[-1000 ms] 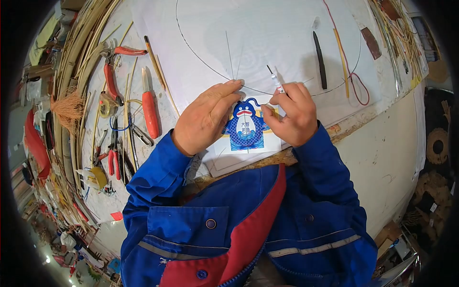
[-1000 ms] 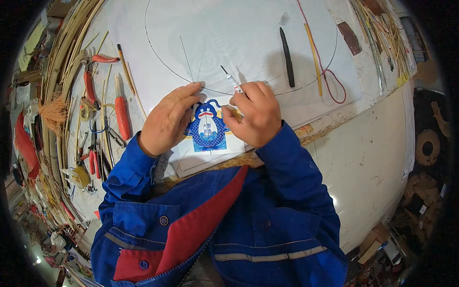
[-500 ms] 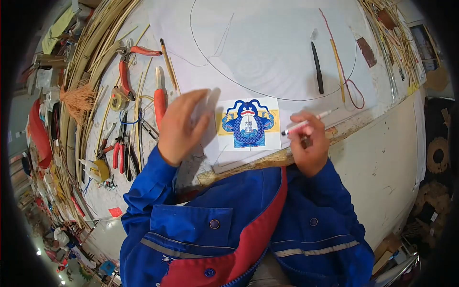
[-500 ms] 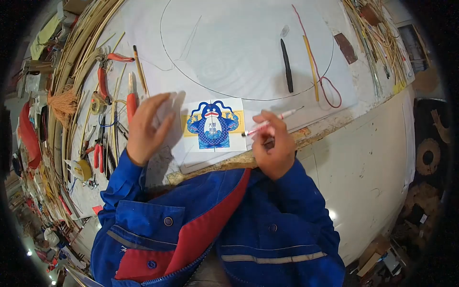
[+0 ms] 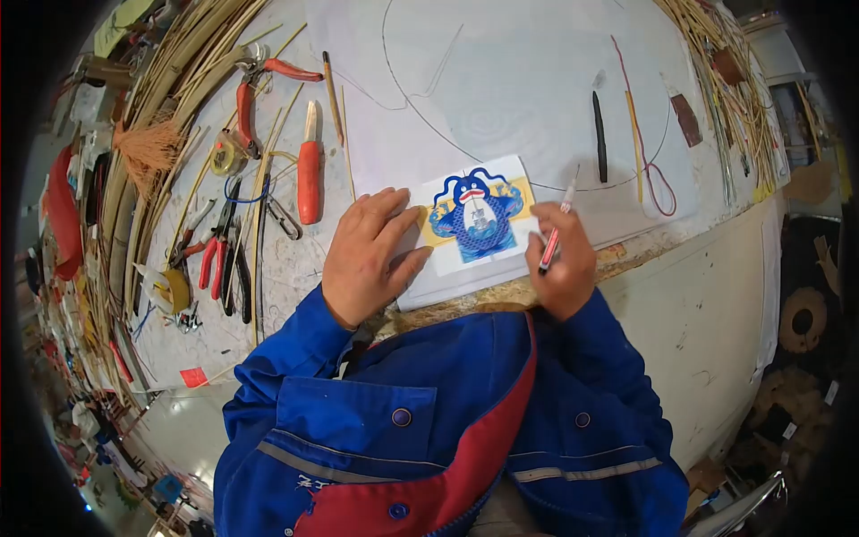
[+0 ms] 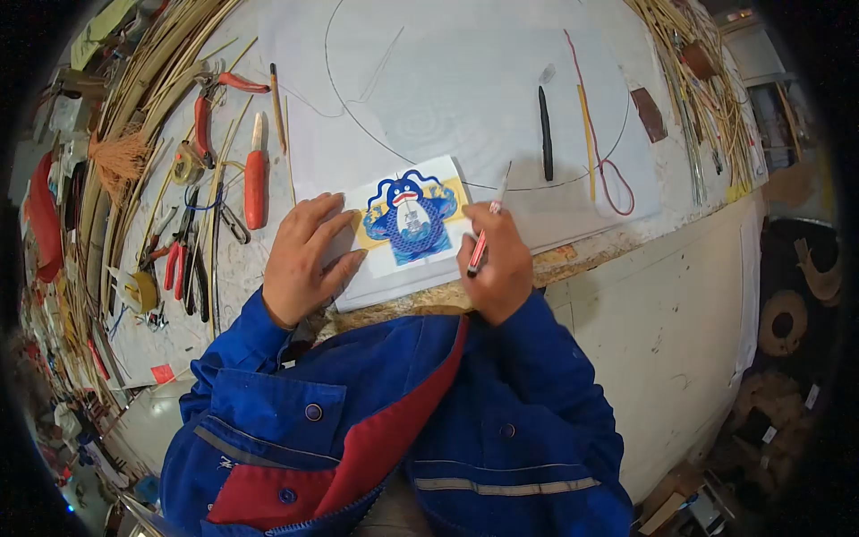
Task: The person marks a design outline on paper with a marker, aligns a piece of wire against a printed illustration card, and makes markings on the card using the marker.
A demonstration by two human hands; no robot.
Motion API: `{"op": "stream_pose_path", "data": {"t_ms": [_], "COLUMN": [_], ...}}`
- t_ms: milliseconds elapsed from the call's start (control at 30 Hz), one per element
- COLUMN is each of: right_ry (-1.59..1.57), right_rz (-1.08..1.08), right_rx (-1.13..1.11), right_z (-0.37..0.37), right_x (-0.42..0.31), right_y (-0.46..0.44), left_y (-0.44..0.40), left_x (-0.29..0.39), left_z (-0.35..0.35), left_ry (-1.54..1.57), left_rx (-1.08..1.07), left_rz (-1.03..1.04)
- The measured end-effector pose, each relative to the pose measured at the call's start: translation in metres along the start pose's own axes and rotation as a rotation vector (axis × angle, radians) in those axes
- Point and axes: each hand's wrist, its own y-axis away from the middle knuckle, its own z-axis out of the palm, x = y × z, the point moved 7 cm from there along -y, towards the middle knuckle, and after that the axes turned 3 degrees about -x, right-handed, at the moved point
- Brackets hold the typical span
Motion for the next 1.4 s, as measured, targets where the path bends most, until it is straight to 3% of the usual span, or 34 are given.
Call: {"op": "stream_pose_path", "data": {"t_ms": [100,367,467,500,600,633,733,800,933,1100,1200,1400], "right_ry": [0.062,0.017,0.190,0.189,-0.053,-0.054,-0.585,-0.569,-0.766,-0.671,-0.447,-0.350], "right_rz": [-0.099,-0.181,-0.387,-0.380,-0.153,-0.145,0.024,0.340,0.424,0.409,0.184,0.109], "right_rx": [0.001,-0.251,-0.219,-0.227,0.025,0.016,0.036,-0.180,-0.093,-0.058,-0.020,-0.066], "right_z": [-0.007,0.009,0.009,0.009,-0.012,-0.006,0.014,0.041,0.066,0.073,0.069,0.068], "right_x": [0.009,0.027,0.015,0.013,0.005,-0.004,-0.026,-0.028,-0.011,-0.011,-0.018,-0.022], "right_y": [-0.039,-0.101,-0.113,-0.112,-0.094,-0.081,-0.049,-0.037,-0.039,-0.042,-0.047,-0.049], "left_y": [-0.007,-0.027,-0.029,-0.030,-0.031,-0.031,-0.032,-0.034,-0.033,-0.033,-0.033,-0.031], "left_x": [0.007,0.010,0.004,0.003,-0.001,-0.002,-0.002,-0.002,-0.002,-0.003,-0.002,-0.003], "left_z": [-0.002,-0.005,0.008,0.011,0.014,0.013,0.012,0.012,0.013,0.012,0.013,0.012], "left_ry": [-0.008,0.164,0.179,0.183,0.220,0.234,0.241,0.246,0.244,0.213,0.205,0.190], "left_rx": [-0.009,0.024,0.017,0.010,0.027,0.038,0.036,0.026,0.013,0.017,0.012,-0.008], "left_rz": [0.092,0.192,0.214,0.230,0.220,0.217,0.210,0.217,0.217,0.208,0.210,0.203]}}
